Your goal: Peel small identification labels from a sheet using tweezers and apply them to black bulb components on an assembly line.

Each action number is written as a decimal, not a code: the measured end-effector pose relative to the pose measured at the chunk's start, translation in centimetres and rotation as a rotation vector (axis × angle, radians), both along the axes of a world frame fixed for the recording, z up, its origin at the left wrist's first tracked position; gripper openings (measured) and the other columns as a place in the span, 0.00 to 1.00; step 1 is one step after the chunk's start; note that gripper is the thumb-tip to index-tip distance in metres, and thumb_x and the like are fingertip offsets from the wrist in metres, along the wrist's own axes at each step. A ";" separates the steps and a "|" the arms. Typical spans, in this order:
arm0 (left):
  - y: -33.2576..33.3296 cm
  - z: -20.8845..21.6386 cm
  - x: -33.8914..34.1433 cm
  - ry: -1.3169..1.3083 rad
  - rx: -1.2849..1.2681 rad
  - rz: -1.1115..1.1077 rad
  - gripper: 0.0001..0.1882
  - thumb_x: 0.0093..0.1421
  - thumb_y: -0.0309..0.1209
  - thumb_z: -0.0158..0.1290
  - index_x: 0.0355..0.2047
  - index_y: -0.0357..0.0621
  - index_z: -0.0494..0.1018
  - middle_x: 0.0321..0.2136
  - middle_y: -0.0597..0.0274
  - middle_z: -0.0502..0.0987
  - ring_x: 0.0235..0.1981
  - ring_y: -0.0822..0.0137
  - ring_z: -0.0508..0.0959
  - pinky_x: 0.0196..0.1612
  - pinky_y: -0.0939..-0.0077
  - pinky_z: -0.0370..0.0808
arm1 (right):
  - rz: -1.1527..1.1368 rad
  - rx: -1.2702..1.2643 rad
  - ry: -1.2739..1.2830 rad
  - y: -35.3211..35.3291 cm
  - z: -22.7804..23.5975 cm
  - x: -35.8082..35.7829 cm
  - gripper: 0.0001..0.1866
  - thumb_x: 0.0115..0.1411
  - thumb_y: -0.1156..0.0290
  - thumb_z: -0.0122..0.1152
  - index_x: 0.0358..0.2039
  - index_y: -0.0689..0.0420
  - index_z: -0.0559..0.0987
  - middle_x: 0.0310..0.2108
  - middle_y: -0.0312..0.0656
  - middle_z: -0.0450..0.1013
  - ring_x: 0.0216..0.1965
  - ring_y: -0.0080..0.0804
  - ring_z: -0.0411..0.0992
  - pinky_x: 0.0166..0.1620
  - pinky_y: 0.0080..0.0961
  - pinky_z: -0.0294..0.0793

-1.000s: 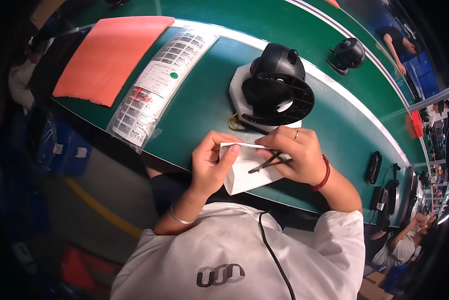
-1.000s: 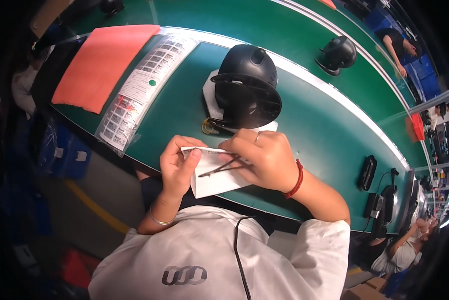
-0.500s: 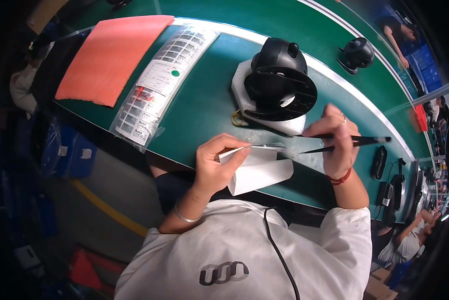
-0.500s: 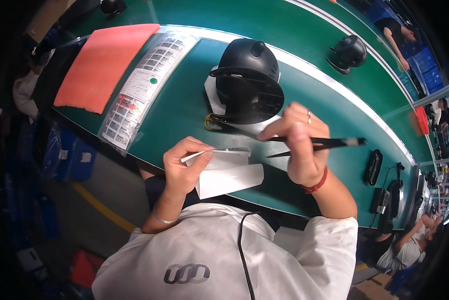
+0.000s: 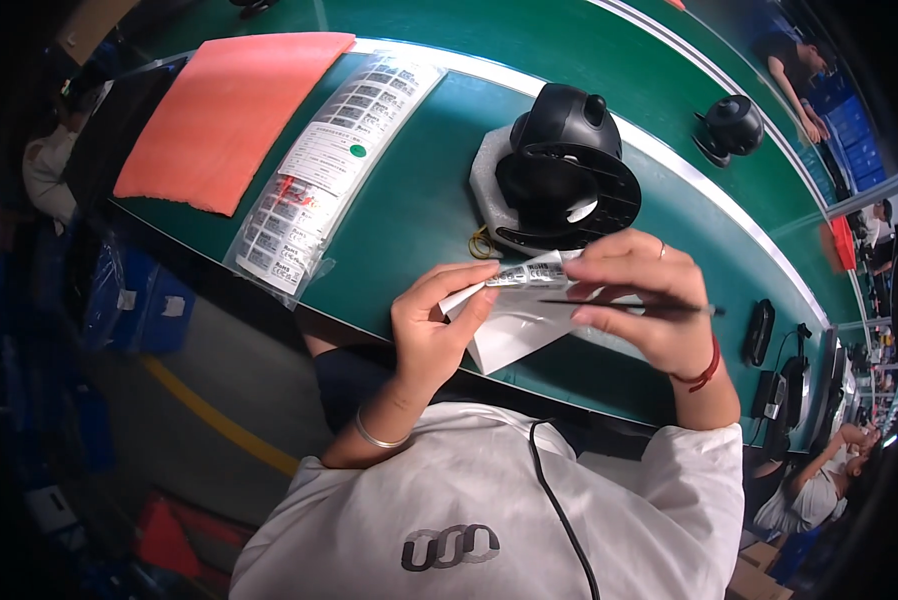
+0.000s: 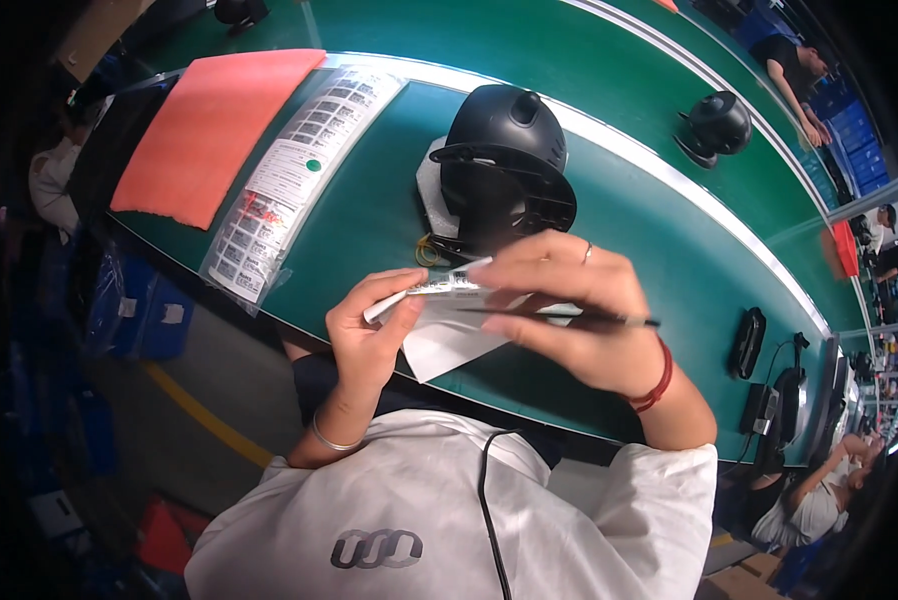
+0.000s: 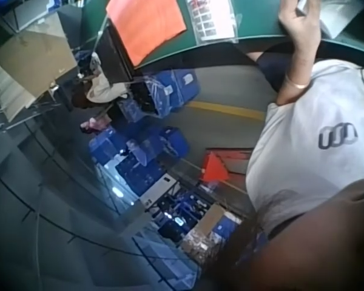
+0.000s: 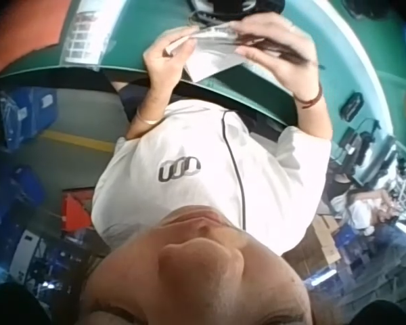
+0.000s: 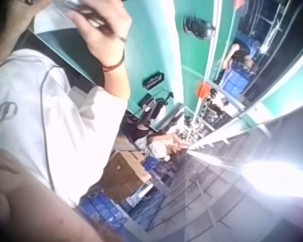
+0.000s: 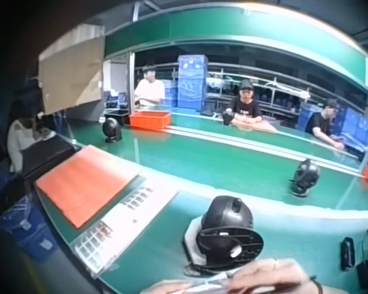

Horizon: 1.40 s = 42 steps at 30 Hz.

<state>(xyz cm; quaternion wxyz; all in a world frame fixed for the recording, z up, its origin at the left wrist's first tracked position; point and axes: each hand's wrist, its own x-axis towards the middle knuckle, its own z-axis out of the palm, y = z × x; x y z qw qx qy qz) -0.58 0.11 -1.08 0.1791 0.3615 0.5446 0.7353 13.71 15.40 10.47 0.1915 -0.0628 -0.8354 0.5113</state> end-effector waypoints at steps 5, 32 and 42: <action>0.1 -0.2 0.3 -0.032 0.020 -0.026 0.17 0.53 0.15 0.59 0.45 0.34 0.77 0.39 0.53 0.81 0.40 0.70 0.80 0.44 0.79 0.75 | 0.025 0.300 0.154 -1.2 -1.0 -0.8 0.13 0.49 0.81 0.69 0.37 0.64 0.81 0.35 0.48 0.78 0.35 0.38 0.78 0.37 0.27 0.78; 0.2 -0.1 0.4 -0.012 -0.158 -0.093 0.16 0.51 0.19 0.58 0.42 0.36 0.73 0.36 0.56 0.81 0.37 0.69 0.81 0.41 0.78 0.76 | -0.102 1.087 0.333 0.6 -4.9 0.5 0.18 0.38 0.77 0.64 0.34 0.64 0.81 0.33 0.43 0.76 0.28 0.30 0.73 0.28 0.24 0.74; 0.2 -0.1 0.3 -0.004 -0.165 -0.087 0.14 0.51 0.19 0.59 0.39 0.35 0.73 0.36 0.56 0.81 0.36 0.69 0.81 0.41 0.77 0.76 | -0.074 1.086 0.393 2.1 -6.3 0.1 0.17 0.39 0.77 0.65 0.34 0.64 0.81 0.34 0.43 0.77 0.30 0.32 0.74 0.32 0.26 0.78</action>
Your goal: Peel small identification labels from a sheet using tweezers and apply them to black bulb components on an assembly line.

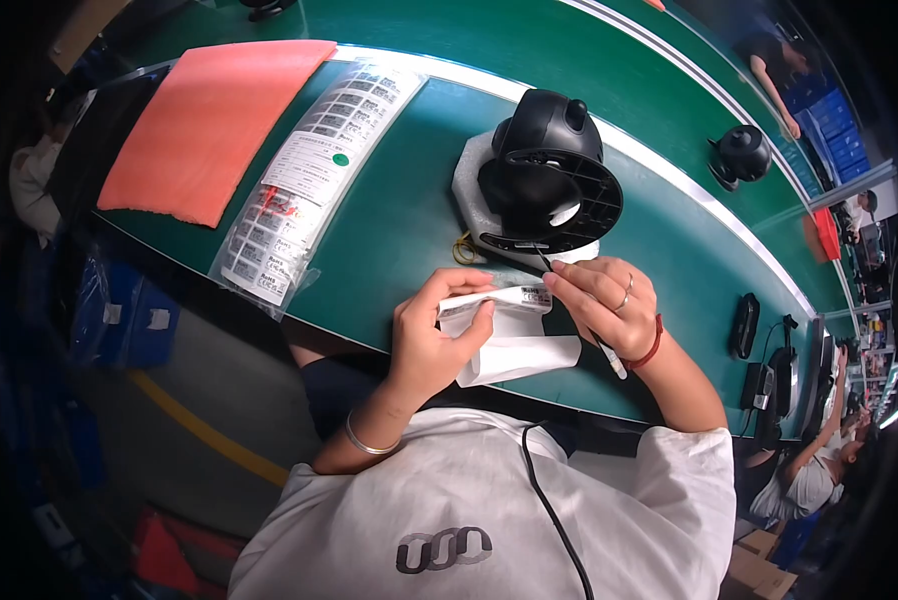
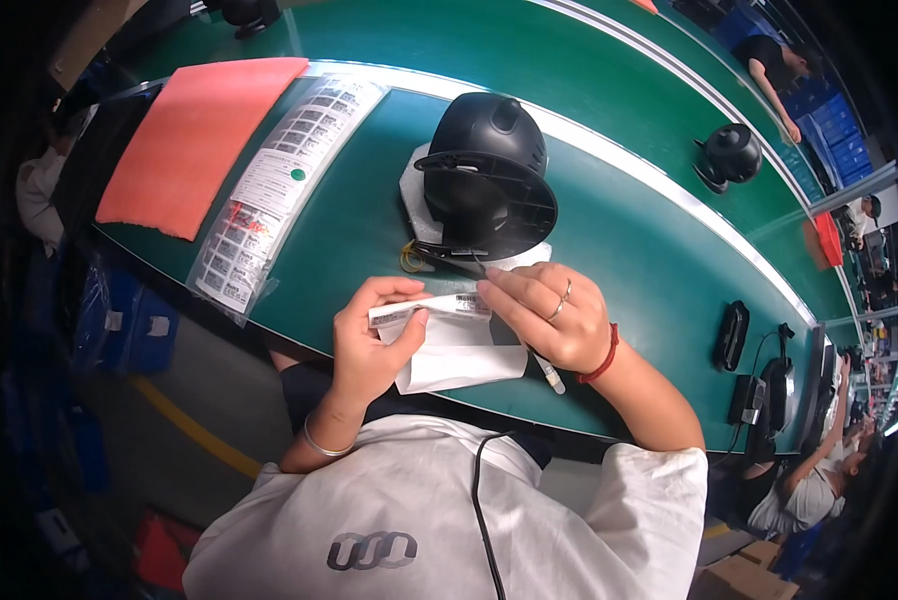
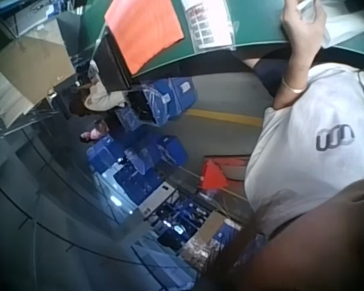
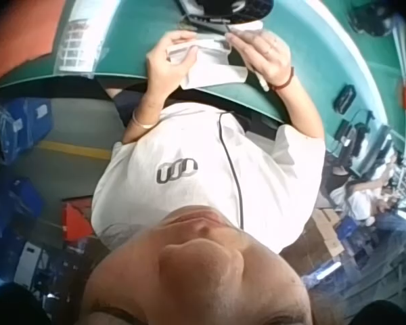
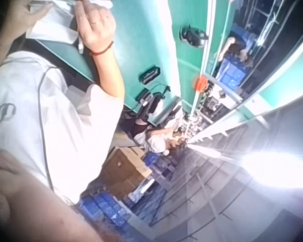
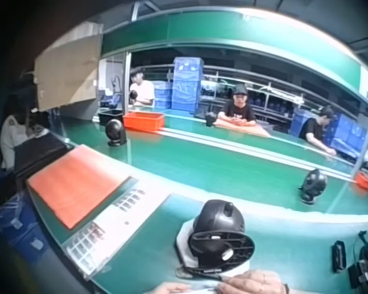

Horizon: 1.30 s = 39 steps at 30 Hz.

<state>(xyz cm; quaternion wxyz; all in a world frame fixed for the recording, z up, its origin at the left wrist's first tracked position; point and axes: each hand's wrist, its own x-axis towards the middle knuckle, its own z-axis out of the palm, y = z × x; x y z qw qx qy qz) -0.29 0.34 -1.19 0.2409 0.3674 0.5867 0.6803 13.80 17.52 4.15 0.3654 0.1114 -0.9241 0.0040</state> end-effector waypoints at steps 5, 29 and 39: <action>0.0 0.0 0.0 -0.010 -0.004 -0.001 0.14 0.51 0.19 0.59 0.39 0.35 0.73 0.35 0.57 0.81 0.36 0.69 0.81 0.41 0.77 0.76 | -0.009 -0.053 0.004 0.1 -0.4 -0.1 0.16 0.40 0.76 0.64 0.35 0.62 0.81 0.33 0.42 0.77 0.29 0.32 0.74 0.32 0.25 0.78; -0.3 0.0 -0.1 0.059 0.019 -0.060 0.14 0.54 0.16 0.57 0.41 0.33 0.71 0.35 0.57 0.79 0.35 0.75 0.78 0.38 0.84 0.74 | -0.061 -0.445 0.011 -2.1 -0.3 -0.9 0.14 0.41 0.81 0.71 0.32 0.60 0.82 0.30 0.42 0.78 0.31 0.34 0.77 0.33 0.23 0.76; -0.2 1.1 -0.1 0.056 0.008 -0.014 0.11 0.52 0.21 0.60 0.36 0.38 0.74 0.32 0.59 0.81 0.35 0.67 0.82 0.40 0.77 0.77 | 0.001 -1.229 0.015 0.6 7.0 1.1 0.08 0.55 0.79 0.46 0.36 0.65 0.72 0.23 0.39 0.70 0.26 0.21 0.69 0.33 0.19 0.69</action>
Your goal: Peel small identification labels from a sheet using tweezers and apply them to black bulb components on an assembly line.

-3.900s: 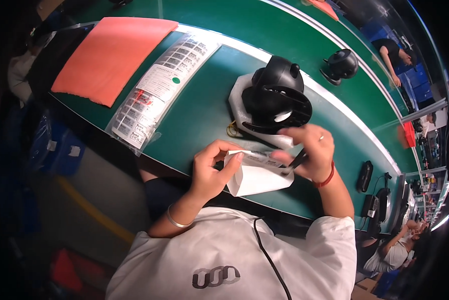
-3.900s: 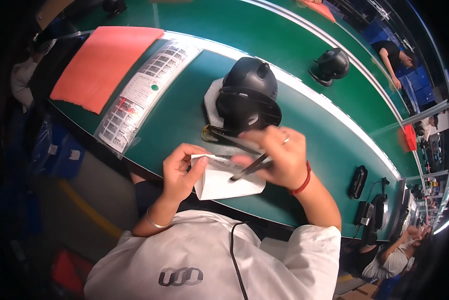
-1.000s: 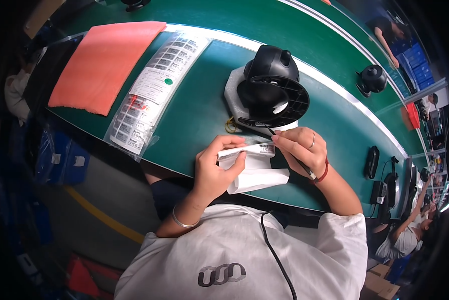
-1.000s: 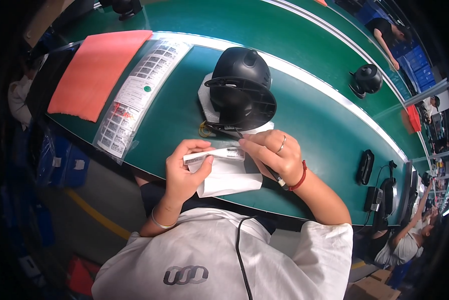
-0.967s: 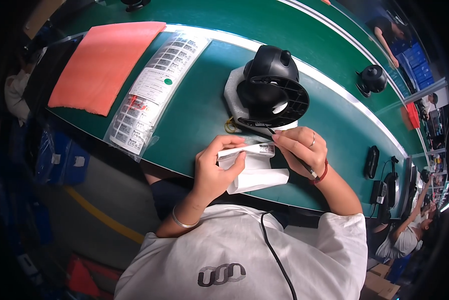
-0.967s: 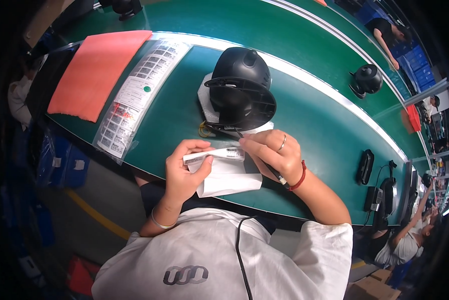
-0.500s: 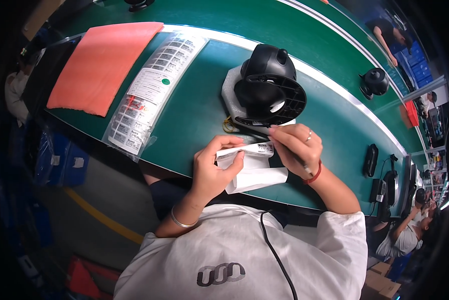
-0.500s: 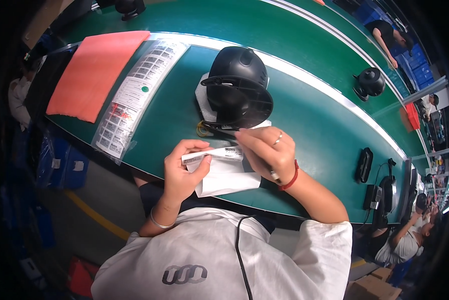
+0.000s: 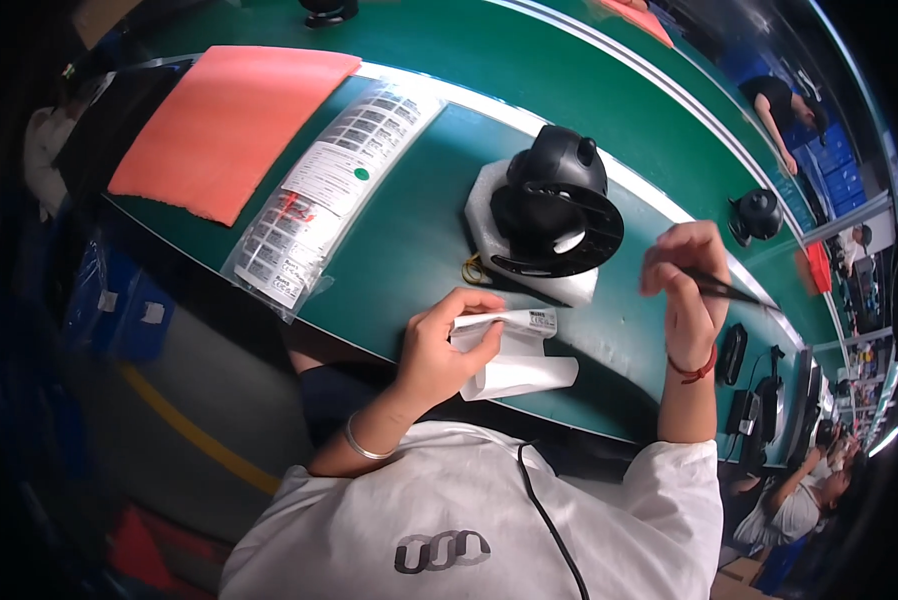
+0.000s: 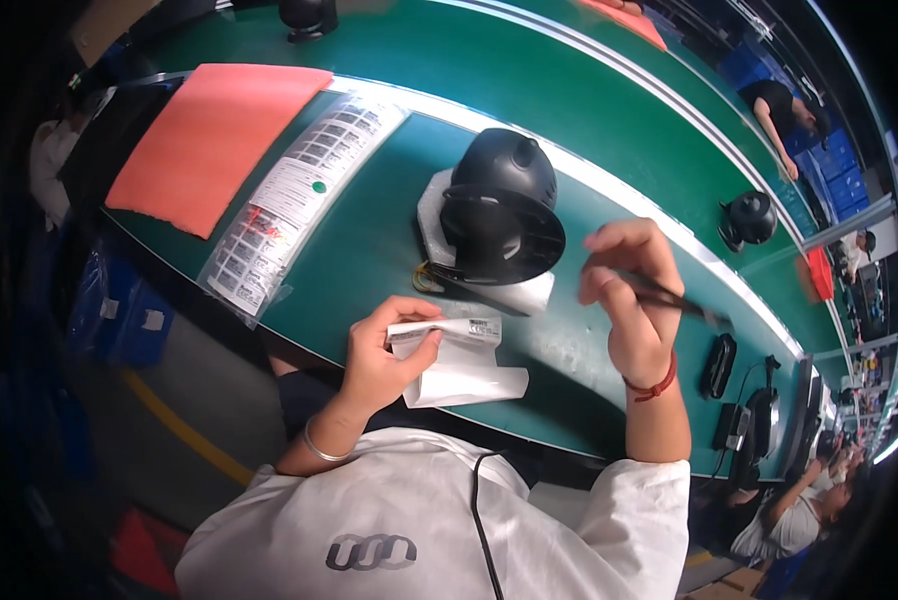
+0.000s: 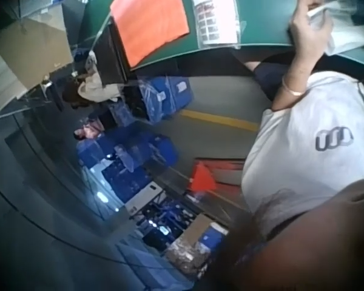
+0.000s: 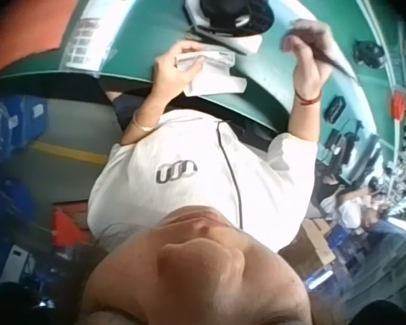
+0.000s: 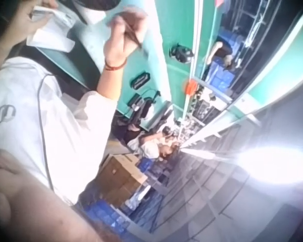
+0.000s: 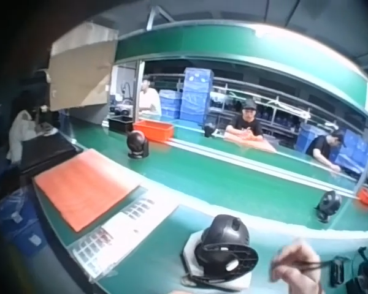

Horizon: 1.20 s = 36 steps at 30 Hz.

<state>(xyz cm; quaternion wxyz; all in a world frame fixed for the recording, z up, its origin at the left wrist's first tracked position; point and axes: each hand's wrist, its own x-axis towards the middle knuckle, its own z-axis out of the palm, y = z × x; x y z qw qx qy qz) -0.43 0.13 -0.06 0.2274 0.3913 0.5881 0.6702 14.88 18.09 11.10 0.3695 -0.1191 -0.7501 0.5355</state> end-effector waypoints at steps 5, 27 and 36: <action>0.4 -0.3 -0.2 0.022 -0.002 -0.004 0.11 0.52 0.23 0.60 0.37 0.39 0.74 0.32 0.58 0.81 0.35 0.66 0.82 0.39 0.76 0.77 | -0.313 0.984 -0.578 0.3 0.7 -3.5 0.19 0.51 0.64 0.68 0.42 0.54 0.74 0.14 0.39 0.67 0.15 0.36 0.68 0.20 0.29 0.65; -0.2 -0.3 -0.1 0.136 0.023 -0.011 0.10 0.53 0.23 0.60 0.36 0.38 0.76 0.33 0.59 0.81 0.35 0.66 0.82 0.40 0.76 0.77 | -0.673 1.516 -0.540 15.6 -2.2 -3.8 0.14 0.50 0.65 0.66 0.28 0.52 0.68 0.20 0.39 0.71 0.20 0.41 0.71 0.26 0.34 0.67; -0.4 -0.1 0.1 0.175 -0.035 0.005 0.09 0.53 0.27 0.60 0.35 0.43 0.76 0.30 0.60 0.81 0.31 0.61 0.82 0.36 0.73 0.77 | -0.983 1.321 -0.621 24.3 -9.8 -1.4 0.15 0.55 0.57 0.63 0.32 0.50 0.68 0.21 0.39 0.73 0.22 0.40 0.74 0.22 0.35 0.71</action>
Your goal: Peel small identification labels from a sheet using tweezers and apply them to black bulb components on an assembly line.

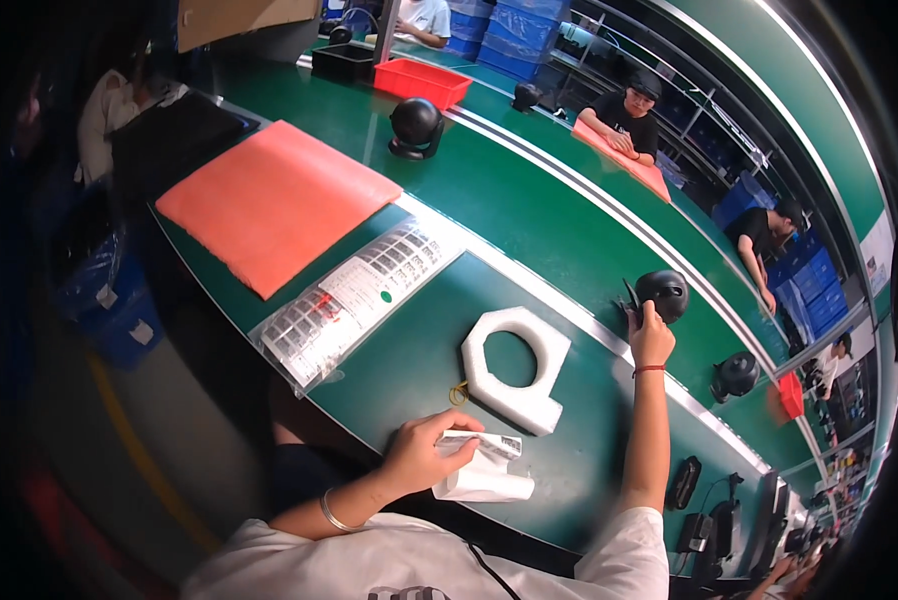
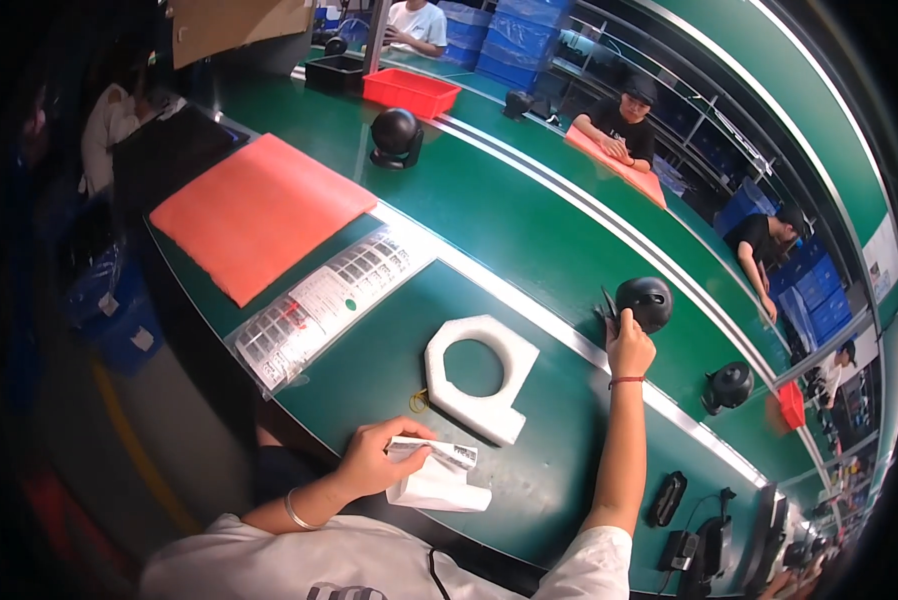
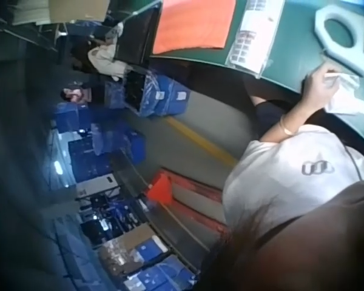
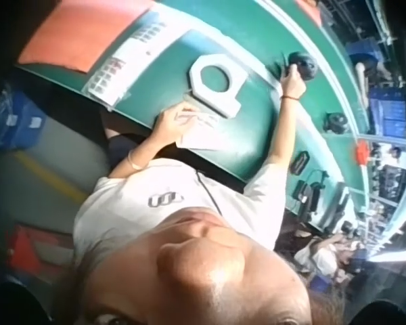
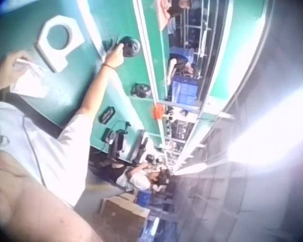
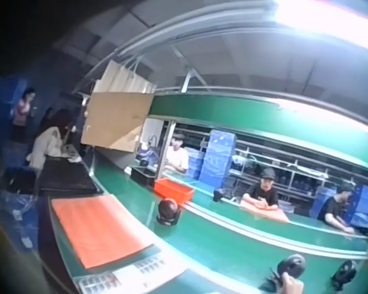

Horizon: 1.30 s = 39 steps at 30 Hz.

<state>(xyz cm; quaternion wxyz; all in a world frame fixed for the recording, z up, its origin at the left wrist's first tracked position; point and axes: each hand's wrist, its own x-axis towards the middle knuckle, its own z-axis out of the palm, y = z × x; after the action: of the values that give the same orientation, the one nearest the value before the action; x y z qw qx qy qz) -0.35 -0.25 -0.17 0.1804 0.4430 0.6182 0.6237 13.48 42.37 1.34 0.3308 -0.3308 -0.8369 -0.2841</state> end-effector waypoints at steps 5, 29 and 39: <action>0.1 0.4 0.0 0.004 -0.045 -0.010 0.09 0.53 0.26 0.60 0.36 0.41 0.76 0.30 0.58 0.81 0.31 0.64 0.82 0.36 0.75 0.76 | -0.011 0.016 0.138 0.5 -0.8 0.0 0.15 0.57 0.53 0.61 0.30 0.49 0.70 0.22 0.39 0.73 0.21 0.40 0.74 0.21 0.34 0.71; 0.2 -0.7 0.1 -0.176 -0.086 0.025 0.08 0.55 0.24 0.60 0.36 0.39 0.77 0.28 0.63 0.80 0.30 0.79 0.77 0.34 0.83 0.74 | -0.200 -0.562 -0.023 -0.6 -2.9 -3.6 0.33 0.58 0.40 0.51 0.51 0.56 0.73 0.27 0.53 0.77 0.29 0.52 0.77 0.32 0.45 0.76; 0.6 -0.4 0.8 -0.118 -0.056 -0.076 0.09 0.56 0.26 0.57 0.38 0.39 0.74 0.34 0.59 0.79 0.38 0.70 0.79 0.45 0.75 0.73 | 0.088 -0.437 0.089 0.8 -4.6 -0.5 0.16 0.63 0.57 0.54 0.38 0.58 0.77 0.40 0.47 0.75 0.39 0.50 0.74 0.39 0.40 0.73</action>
<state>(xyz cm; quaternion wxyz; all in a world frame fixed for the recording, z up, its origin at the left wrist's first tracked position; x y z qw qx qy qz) 0.45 0.31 -0.58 0.2525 0.4233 0.6065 0.6239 12.94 43.15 -3.31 0.2999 -0.3701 -0.8767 -0.0667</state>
